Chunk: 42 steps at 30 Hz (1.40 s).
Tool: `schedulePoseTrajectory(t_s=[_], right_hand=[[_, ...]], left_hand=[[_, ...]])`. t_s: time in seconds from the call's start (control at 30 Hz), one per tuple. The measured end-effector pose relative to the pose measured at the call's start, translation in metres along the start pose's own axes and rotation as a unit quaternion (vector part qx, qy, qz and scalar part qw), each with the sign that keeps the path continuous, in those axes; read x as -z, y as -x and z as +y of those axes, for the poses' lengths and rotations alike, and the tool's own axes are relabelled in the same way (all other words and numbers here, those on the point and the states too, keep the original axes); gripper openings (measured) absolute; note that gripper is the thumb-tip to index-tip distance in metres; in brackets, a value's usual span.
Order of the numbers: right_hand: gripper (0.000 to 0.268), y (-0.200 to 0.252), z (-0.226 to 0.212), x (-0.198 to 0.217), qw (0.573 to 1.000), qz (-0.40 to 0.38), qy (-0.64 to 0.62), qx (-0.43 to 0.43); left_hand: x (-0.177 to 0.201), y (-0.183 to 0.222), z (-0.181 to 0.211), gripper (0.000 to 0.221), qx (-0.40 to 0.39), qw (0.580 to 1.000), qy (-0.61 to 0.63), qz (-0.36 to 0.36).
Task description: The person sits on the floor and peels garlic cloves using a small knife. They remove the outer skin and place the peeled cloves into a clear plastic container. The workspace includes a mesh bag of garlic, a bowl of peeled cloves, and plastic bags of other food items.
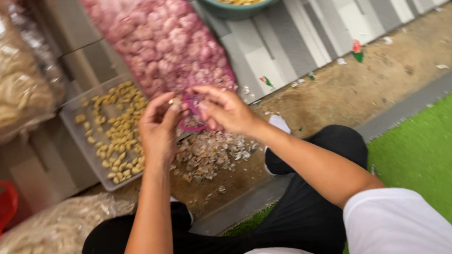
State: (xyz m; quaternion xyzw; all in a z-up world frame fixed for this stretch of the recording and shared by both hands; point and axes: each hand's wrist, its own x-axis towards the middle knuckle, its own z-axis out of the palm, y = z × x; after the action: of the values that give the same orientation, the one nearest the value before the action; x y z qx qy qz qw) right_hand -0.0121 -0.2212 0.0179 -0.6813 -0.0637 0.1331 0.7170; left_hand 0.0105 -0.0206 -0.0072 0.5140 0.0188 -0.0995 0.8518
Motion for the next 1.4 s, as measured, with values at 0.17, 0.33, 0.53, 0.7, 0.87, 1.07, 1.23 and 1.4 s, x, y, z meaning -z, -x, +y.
schedulePoseTrajectory(t_s=[0.17, 0.33, 0.53, 0.7, 0.87, 1.07, 1.23, 1.4], right_hand=[[0.045, 0.004, -0.011, 0.001, 0.999, -0.025, 0.030, 0.021], [0.047, 0.009, -0.019, -0.006, 0.996, -0.034, 0.081, 0.035], [0.050, 0.008, -0.023, -0.004, 0.981, -0.026, 0.181, 0.065], [0.046, 0.008, -0.026, -0.003, 0.969, -0.012, 0.232, 0.079], [0.043, 0.009, -0.028, -0.003, 0.965, -0.007, 0.241, 0.106], [0.043, 0.007, -0.014, -0.012, 0.995, -0.001, 0.102, 0.012], [0.039, 0.000, 0.014, -0.020, 0.986, 0.023, 0.153, 0.062], [0.035, -0.011, 0.028, -0.019, 0.986, 0.025, 0.122, 0.111]], left_hand=[[-0.007, 0.002, 0.006, 0.025, 0.004, 1.000, 0.023, -0.003], [-0.009, 0.002, 0.007, 0.023, -0.015, 1.000, -0.008, -0.005], [-0.009, 0.004, 0.005, 0.025, -0.029, 0.992, -0.123, 0.011], [-0.012, 0.005, 0.011, 0.023, -0.020, 0.991, -0.130, 0.011], [-0.010, 0.005, 0.008, 0.018, -0.028, 0.995, -0.099, 0.007], [-0.001, 0.010, 0.004, 0.009, -0.045, 0.974, -0.215, 0.049], [0.005, 0.014, 0.006, 0.008, -0.024, 0.982, -0.178, 0.066], [-0.002, 0.017, 0.011, 0.012, -0.033, 0.983, -0.179, 0.034]])
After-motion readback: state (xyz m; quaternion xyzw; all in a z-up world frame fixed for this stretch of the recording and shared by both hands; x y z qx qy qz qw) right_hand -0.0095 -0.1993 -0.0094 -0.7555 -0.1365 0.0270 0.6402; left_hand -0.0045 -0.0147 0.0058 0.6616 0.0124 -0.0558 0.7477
